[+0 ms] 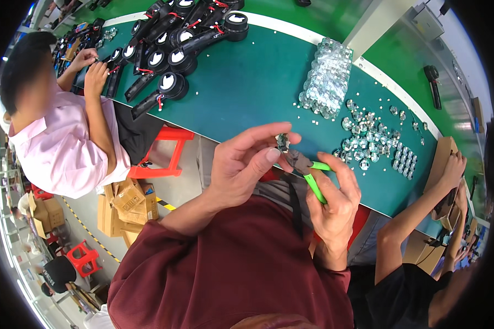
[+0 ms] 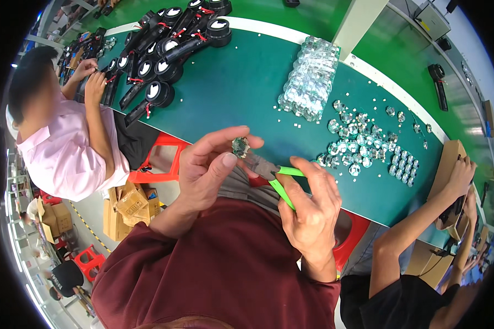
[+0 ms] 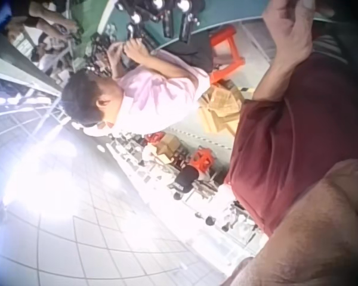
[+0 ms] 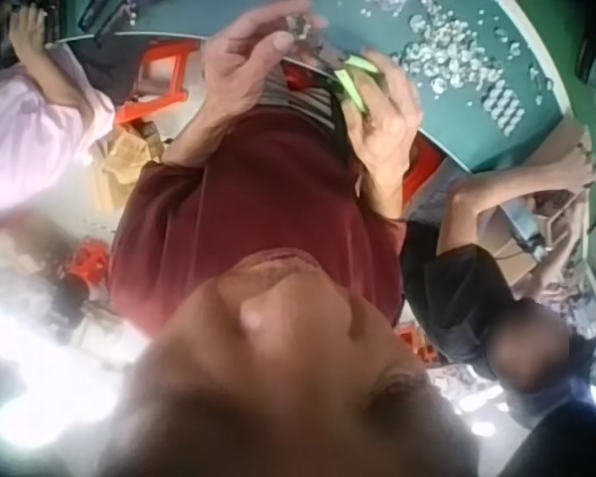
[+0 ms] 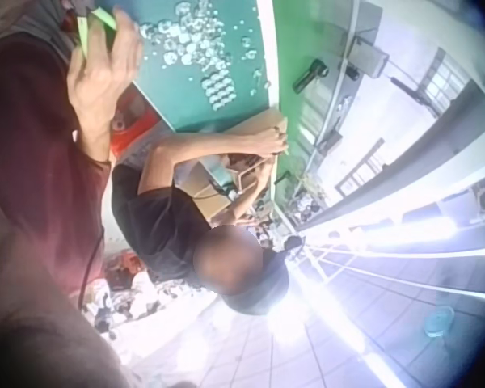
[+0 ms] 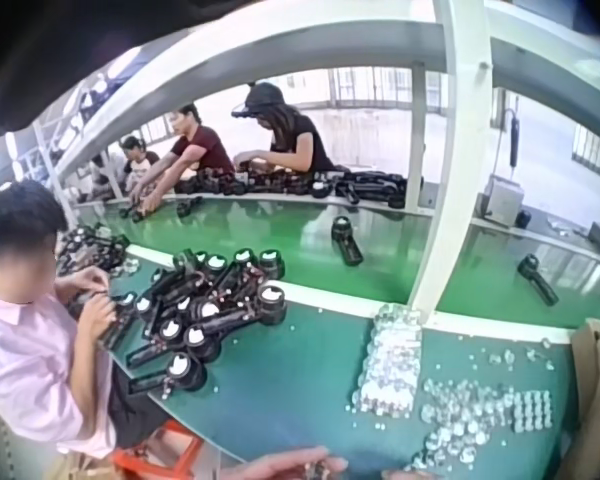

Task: Using pliers to trim and assemble small electronic components on a production line.

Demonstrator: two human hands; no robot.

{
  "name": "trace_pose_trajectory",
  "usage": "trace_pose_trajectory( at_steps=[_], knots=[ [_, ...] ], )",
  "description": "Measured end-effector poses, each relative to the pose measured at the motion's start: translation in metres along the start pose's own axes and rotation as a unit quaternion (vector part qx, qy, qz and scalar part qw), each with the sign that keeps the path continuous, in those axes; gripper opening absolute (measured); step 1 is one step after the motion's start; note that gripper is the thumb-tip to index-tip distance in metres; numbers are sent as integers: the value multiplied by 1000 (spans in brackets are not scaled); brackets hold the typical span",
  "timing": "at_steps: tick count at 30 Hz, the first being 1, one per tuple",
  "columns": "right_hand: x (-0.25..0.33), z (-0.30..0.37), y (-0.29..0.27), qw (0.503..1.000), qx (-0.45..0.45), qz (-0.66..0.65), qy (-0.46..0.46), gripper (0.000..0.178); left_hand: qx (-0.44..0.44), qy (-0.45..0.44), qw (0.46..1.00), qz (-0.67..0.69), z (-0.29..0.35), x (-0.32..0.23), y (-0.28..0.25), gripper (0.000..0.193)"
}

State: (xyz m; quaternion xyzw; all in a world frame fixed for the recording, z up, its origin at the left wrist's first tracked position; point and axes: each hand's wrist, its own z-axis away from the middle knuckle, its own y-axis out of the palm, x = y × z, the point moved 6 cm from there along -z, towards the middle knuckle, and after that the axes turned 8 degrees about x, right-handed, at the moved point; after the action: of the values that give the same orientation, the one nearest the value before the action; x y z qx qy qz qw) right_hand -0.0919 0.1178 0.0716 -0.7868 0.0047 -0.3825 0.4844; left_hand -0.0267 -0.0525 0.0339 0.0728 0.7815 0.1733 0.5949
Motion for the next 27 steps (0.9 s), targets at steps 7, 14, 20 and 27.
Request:
trace_pose_trajectory(
  at_steps=[7,14,20,27],
  knots=[
    [-1,1,0,1000,8,1,-4,38,-1,4,998,-56,0,-3,0,39],
    [-3,4,1,1000,-5,-17,-8,34,19,-17,994,-102,2,-1,-2,40],
    [-1,5,2,1000,4,-27,5,31,27,10,992,-124,1,-2,-1,41],
    [0,7,7,998,2,-69,8,28,16,97,963,-251,-1,-13,4,41]
  ],
)
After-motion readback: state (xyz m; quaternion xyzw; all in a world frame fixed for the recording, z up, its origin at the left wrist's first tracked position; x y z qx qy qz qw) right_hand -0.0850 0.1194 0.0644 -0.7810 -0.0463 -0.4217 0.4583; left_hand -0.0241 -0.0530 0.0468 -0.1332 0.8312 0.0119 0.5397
